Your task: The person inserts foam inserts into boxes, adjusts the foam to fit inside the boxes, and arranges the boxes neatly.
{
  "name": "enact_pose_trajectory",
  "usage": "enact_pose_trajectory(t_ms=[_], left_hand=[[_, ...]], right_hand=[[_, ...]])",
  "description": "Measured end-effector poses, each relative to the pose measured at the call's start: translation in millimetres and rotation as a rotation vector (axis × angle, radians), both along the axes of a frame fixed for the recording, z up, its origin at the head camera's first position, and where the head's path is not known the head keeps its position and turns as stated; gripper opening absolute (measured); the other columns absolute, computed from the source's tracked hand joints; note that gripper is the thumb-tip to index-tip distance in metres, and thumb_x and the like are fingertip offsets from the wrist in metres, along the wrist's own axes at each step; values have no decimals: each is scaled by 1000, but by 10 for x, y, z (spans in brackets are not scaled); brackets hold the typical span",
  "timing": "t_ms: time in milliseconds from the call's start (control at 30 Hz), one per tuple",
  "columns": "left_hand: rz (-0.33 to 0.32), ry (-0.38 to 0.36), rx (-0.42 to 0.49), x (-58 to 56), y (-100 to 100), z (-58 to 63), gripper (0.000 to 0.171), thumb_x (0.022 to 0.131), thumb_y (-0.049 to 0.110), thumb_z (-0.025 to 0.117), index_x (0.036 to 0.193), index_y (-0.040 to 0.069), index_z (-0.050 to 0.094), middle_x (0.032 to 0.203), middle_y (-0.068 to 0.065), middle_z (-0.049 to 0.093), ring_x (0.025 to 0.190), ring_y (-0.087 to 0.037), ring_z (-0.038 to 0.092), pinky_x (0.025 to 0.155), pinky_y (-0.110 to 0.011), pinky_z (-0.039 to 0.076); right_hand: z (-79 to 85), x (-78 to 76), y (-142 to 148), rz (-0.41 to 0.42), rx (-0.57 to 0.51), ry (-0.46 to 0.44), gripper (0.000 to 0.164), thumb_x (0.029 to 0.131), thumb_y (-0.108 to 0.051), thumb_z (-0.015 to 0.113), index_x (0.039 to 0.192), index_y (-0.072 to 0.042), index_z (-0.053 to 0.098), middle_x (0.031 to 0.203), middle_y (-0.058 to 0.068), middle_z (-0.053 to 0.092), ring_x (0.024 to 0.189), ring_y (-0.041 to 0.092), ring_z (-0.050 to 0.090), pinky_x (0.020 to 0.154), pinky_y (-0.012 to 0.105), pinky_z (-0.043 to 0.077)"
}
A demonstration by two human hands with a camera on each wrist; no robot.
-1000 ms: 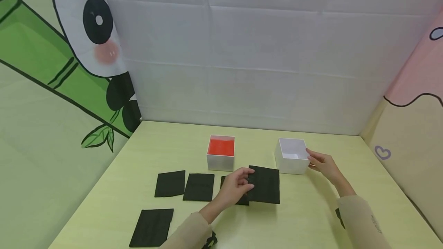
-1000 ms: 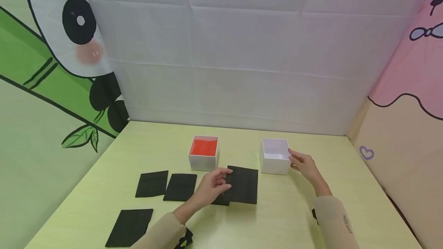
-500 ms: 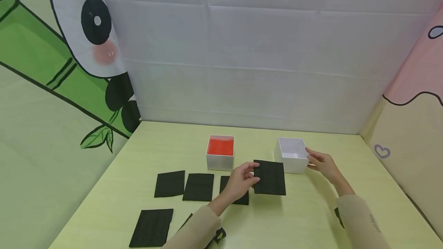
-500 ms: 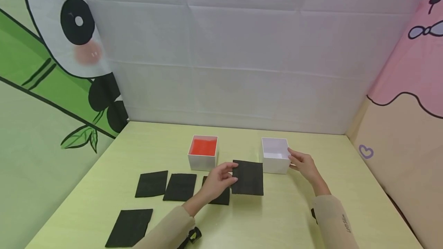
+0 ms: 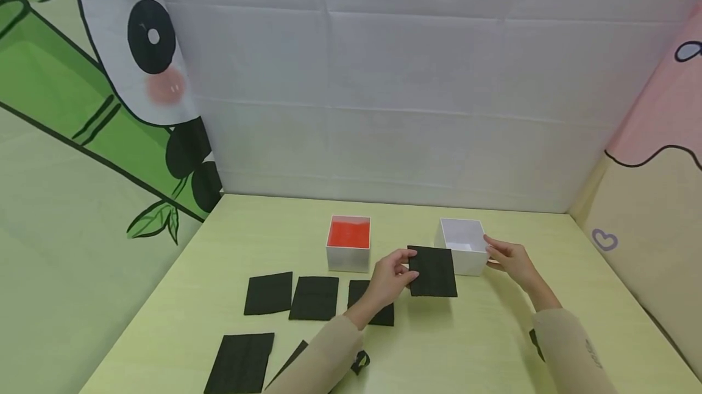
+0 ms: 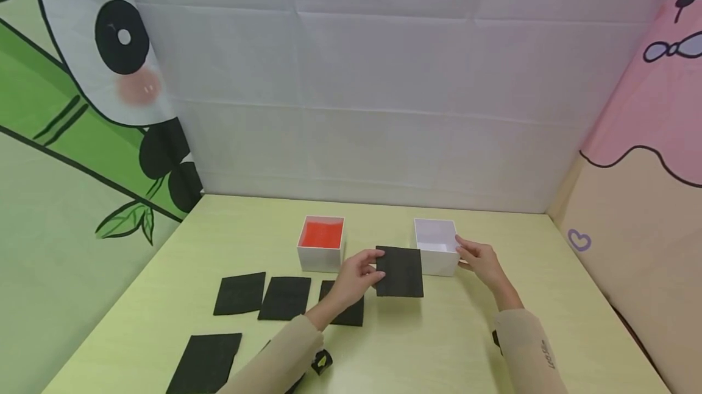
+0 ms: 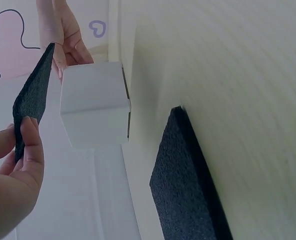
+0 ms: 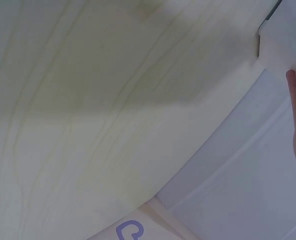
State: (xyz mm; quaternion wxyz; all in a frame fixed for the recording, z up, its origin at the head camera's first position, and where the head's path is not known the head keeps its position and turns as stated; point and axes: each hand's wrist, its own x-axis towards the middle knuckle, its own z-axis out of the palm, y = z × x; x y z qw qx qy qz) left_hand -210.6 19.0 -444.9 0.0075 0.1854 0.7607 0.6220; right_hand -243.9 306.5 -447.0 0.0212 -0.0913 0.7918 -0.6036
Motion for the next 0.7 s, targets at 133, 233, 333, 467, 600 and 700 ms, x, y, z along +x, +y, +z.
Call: enact_pose_trajectory(t_ms=[133,233,333,467,600,700], left_hand=[[17,-6,-8,-78,39,-20,36,79,-3,63,115,1,56,101,-11,60,65,-11,57,58,-28,50],[32,-17,-2,-126,58,-10,36,80,-3,63,115,0,56,98,-10,60,64,-9,57,57,-26,50],[48,-13,12,-174,84,7,37,79,-3,63,116,0,56,96,-10,61,62,-9,56,55,-24,49],[66,9,6,-222,140,47,39,80,-2,63,119,1,57,97,-10,62,57,-7,53,55,-21,47],[73,33,-4,-259,209,83,39,81,-1,62,120,2,56,100,-11,61,56,-6,49,56,-19,47],[74,35,-7,-295,259,93,39,82,-1,61,120,2,56,101,-11,61,56,-5,48,55,-18,46]], right_hand=[[7,-1,-4,-11,6,-6,42,94,-6,44,126,17,30,129,34,27,85,-4,54,78,36,45],[11,5,1,-15,13,-20,43,94,-7,44,127,16,31,130,33,27,86,-3,54,78,34,45],[14,9,7,-20,17,-28,43,94,-7,44,127,16,31,131,32,27,87,-2,54,78,33,46],[9,8,15,-24,15,-25,42,94,-7,44,127,16,31,130,33,27,87,-2,54,78,33,46],[-6,3,13,-21,-3,-16,42,94,-6,44,127,16,31,130,34,27,85,-3,54,77,32,46],[-13,7,7,-19,-19,-11,43,94,-6,44,127,17,30,129,35,27,84,-4,54,77,32,46]])
